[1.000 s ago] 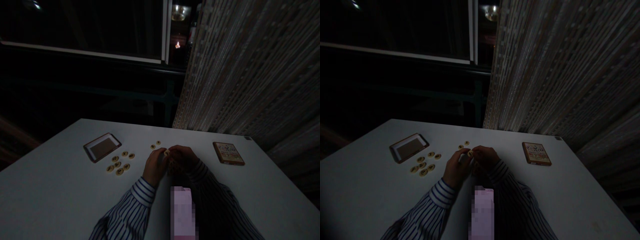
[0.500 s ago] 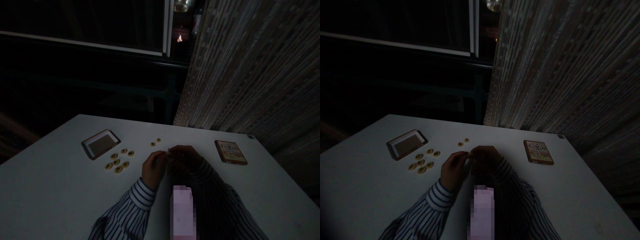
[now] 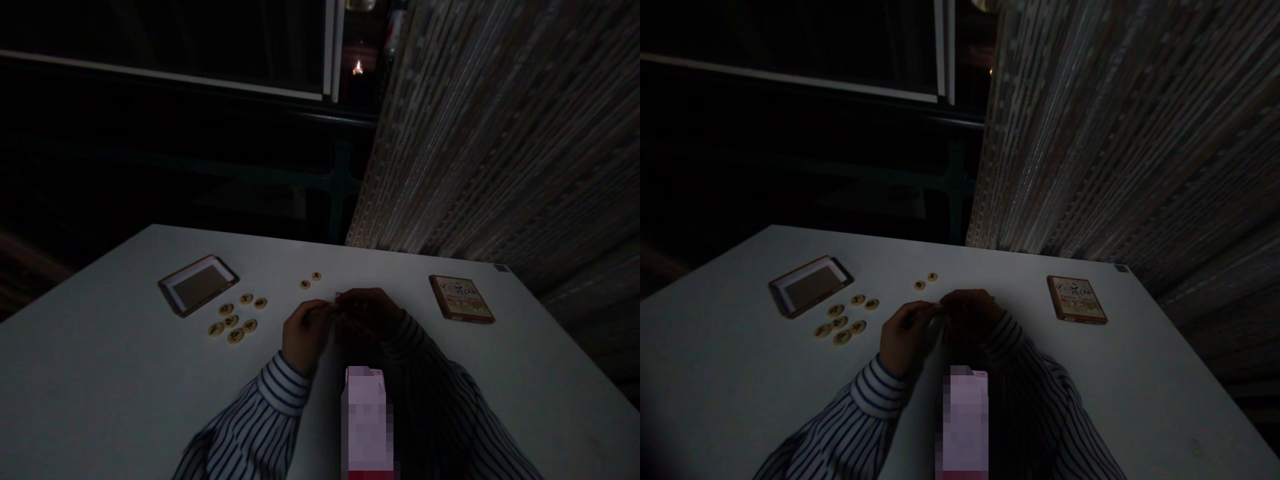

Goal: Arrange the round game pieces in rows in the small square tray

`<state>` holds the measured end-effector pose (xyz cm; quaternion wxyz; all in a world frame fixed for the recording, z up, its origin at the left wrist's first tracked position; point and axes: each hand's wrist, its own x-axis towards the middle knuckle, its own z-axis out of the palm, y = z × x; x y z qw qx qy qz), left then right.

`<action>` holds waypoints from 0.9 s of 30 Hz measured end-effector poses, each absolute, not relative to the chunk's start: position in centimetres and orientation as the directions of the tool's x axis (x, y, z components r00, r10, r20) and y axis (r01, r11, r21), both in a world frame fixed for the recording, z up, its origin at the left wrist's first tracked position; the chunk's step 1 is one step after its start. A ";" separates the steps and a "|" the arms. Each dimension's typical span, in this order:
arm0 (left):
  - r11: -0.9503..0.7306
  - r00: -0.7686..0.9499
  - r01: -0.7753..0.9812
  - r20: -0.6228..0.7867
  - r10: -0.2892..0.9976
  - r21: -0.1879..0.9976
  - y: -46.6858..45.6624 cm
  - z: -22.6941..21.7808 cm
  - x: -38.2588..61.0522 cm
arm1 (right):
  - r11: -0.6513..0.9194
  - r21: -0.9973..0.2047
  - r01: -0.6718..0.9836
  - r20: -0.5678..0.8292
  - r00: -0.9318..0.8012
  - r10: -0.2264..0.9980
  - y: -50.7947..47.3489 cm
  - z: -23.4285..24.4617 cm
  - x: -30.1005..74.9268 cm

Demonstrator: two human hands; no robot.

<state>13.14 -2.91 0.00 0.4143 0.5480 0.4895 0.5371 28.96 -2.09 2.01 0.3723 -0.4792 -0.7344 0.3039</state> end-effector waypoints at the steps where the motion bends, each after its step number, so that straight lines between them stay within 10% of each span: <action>1: -0.166 -0.062 0.078 0.171 0.983 0.983 -2.8 0.0 13.1 | 0.357 -0.800 0.482 0.261 -0.257 0.931 -2.0 1.8 29.0; 27: -0.007 -0.022 -0.148 0.004 1.000 0.989 -2.8 -0.5 13.4 | 0.356 -0.831 0.428 0.246 -0.292 0.924 -2.2 2.0 29.0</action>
